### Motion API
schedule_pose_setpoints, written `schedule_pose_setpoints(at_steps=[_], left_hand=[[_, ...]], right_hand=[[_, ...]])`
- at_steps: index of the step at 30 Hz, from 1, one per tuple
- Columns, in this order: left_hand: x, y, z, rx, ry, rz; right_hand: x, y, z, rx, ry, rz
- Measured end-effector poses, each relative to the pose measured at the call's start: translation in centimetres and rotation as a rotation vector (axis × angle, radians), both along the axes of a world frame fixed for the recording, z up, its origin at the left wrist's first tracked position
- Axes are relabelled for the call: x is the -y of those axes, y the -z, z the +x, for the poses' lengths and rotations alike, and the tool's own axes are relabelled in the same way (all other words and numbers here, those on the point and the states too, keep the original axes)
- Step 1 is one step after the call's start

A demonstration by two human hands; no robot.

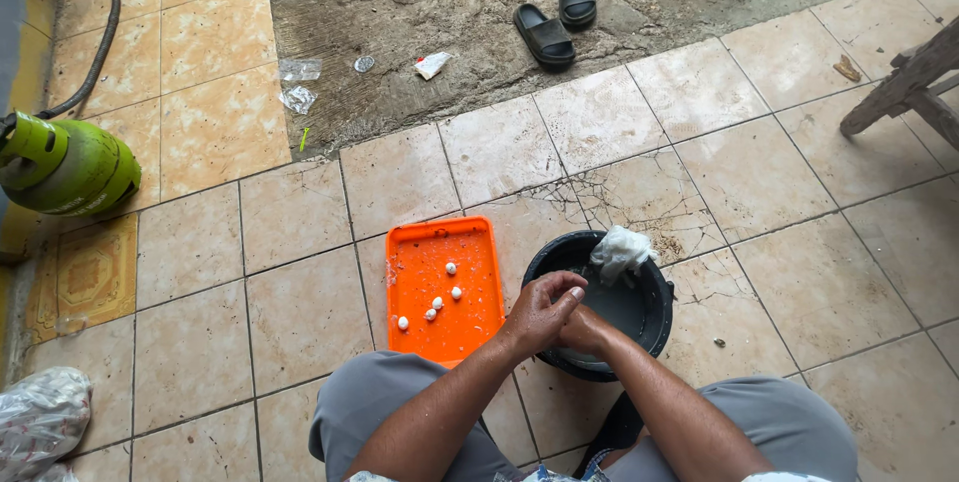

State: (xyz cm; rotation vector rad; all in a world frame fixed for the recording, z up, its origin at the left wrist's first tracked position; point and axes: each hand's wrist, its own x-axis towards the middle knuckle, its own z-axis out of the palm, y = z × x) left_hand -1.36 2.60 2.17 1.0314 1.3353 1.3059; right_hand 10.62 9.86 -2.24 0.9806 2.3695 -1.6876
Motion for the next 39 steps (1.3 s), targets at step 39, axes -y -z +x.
schedule_pose_setpoints(at_steps=[39], left_hand=[[0.2, -1.1, -0.8, 0.128, -0.24, 0.105]], right_hand=[[-4.6, -10.2, 2.0, -0.497, 0.329, -0.351]])
